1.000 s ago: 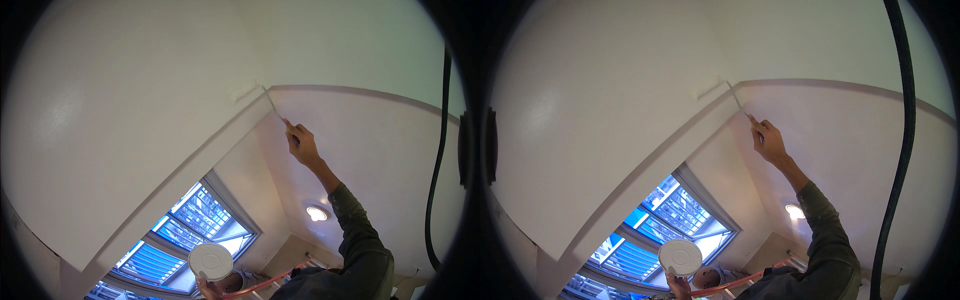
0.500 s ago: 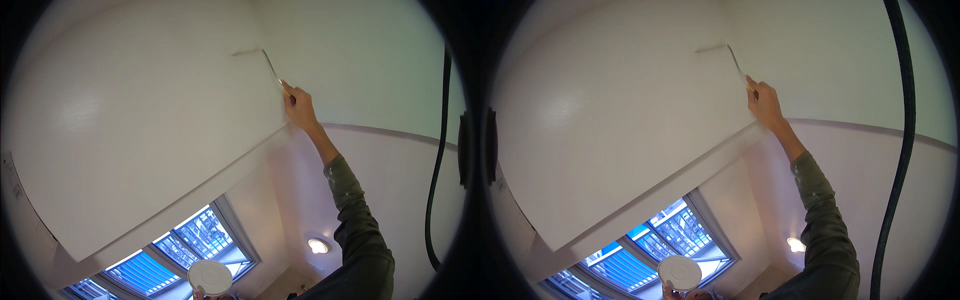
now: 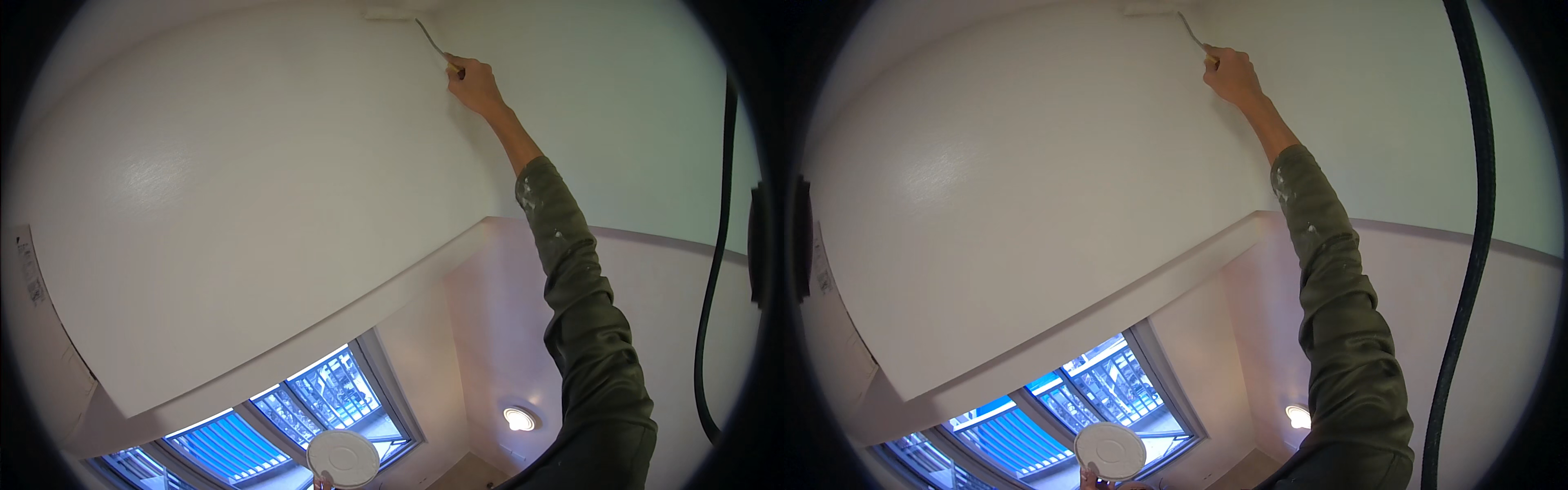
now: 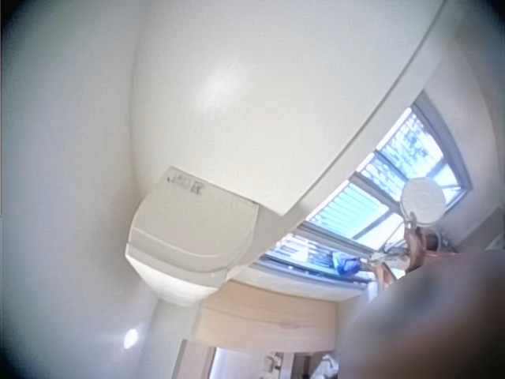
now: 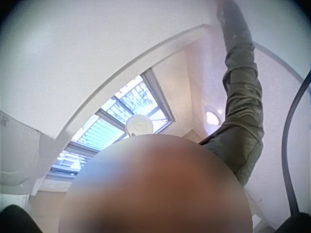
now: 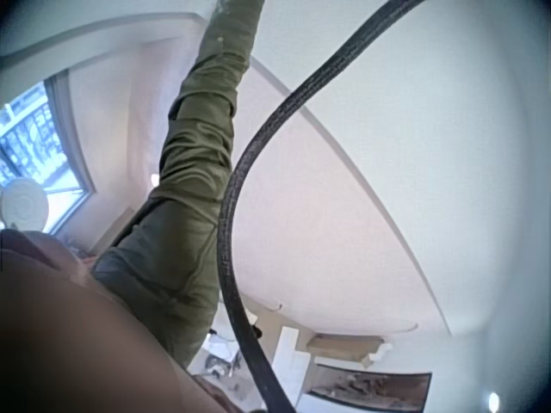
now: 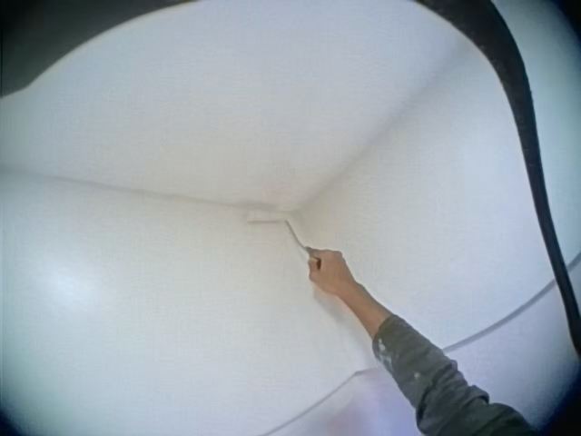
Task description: The person uses a paint roller to apply white paint to the ceiling above an air conditioning unit. They repeatedly dip the roller into a paint bucket and roll it across the ceiling surface, covering the area around the unit.
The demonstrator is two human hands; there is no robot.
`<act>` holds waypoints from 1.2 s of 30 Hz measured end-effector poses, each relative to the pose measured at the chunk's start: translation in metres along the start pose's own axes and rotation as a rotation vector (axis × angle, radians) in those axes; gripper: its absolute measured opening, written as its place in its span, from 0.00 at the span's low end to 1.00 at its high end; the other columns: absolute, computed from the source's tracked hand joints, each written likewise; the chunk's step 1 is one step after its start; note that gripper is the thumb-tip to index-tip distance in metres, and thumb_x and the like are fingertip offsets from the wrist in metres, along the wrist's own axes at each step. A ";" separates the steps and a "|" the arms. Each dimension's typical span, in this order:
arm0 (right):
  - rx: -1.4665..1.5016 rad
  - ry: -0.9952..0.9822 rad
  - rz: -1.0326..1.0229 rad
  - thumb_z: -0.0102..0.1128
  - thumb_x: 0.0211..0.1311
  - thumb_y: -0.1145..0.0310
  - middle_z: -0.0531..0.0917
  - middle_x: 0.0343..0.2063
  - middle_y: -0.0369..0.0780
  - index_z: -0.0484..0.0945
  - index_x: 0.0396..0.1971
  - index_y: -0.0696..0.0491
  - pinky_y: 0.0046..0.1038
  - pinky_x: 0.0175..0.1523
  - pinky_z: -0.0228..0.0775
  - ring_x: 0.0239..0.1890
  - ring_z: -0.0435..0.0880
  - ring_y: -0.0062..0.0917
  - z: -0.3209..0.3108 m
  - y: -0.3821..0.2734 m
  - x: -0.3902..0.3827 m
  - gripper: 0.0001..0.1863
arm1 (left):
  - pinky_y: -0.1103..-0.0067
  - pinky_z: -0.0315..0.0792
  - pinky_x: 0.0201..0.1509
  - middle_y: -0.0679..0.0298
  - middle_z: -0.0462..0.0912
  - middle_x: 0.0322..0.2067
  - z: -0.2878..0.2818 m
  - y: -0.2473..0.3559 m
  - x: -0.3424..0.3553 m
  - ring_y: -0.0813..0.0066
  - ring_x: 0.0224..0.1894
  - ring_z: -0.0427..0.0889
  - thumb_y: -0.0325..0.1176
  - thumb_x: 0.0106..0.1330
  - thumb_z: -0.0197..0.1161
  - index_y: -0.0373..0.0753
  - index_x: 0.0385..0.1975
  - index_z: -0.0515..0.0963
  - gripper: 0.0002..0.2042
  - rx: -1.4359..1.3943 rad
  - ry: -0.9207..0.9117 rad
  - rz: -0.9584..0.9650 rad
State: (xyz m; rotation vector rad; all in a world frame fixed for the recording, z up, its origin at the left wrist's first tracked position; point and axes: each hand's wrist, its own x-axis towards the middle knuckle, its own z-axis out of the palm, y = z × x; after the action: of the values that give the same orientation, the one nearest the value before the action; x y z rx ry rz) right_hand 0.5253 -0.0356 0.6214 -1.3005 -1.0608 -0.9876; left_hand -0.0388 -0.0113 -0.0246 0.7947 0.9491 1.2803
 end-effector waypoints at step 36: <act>-0.006 0.172 0.062 0.58 0.62 0.74 0.76 0.28 0.38 0.76 0.60 0.49 0.25 0.38 0.68 0.26 0.71 0.19 -0.106 -0.005 -0.158 0.24 | 0.66 0.79 0.29 0.51 0.79 0.45 0.004 0.001 -0.002 0.58 0.35 0.81 0.51 0.66 0.61 0.39 0.62 0.65 0.31 -0.108 -0.109 -0.061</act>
State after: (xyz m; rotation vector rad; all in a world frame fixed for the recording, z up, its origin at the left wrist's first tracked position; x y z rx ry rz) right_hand 0.4864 -0.1454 0.4711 -1.2233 -0.8820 -1.0366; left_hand -0.0355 -0.0127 -0.0222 0.7386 0.8045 1.2130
